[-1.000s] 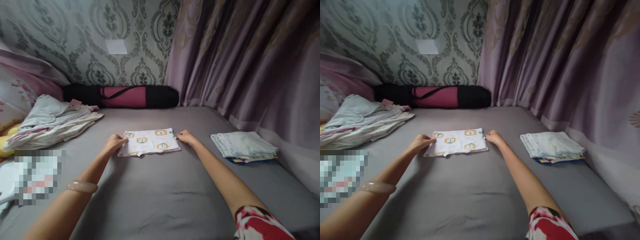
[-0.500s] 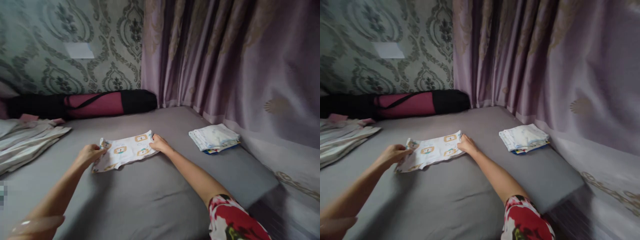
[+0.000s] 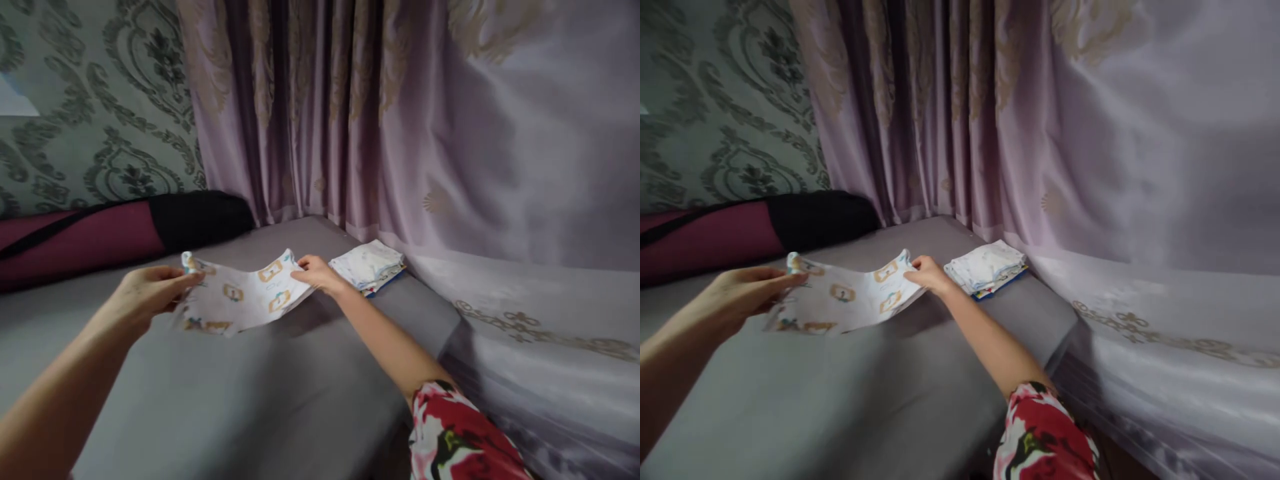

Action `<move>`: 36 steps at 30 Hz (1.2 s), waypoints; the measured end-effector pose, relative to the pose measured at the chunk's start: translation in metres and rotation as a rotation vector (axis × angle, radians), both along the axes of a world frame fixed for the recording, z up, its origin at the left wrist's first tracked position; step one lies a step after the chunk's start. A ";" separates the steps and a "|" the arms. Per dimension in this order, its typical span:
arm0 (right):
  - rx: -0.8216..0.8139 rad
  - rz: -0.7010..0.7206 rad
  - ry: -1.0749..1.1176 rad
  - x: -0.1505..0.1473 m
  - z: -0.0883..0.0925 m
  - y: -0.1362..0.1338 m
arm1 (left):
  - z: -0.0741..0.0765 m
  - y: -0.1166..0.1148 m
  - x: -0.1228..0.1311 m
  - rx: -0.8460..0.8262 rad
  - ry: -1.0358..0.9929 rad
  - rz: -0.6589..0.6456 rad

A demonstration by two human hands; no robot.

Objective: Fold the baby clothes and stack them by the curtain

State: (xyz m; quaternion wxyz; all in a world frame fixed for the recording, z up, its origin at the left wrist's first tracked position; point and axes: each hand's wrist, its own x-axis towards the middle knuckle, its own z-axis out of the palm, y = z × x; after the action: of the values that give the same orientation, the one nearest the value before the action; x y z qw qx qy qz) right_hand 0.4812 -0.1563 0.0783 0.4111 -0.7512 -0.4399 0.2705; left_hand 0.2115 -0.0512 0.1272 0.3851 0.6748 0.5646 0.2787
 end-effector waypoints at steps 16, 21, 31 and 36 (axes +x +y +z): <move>-0.237 -0.433 -0.459 0.224 0.071 -0.082 | -0.020 -0.068 0.257 -0.309 -0.740 -0.275; -0.329 -0.459 -0.608 0.259 0.074 -0.083 | -0.035 -0.081 0.290 -0.409 -0.822 -0.232; -0.413 -0.483 -0.813 0.271 0.063 -0.085 | -0.083 -0.094 0.303 -0.649 -0.928 -0.197; -0.445 -0.459 -0.871 0.268 0.043 -0.086 | -0.101 -0.097 0.298 -0.678 -0.849 -0.192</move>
State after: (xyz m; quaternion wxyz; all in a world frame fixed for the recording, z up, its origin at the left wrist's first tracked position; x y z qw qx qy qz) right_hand 0.7488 -0.2423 0.1214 0.0702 -0.9396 -0.3263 -0.0764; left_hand 0.5090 -0.1481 0.0264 0.7985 0.3895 0.3538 0.2925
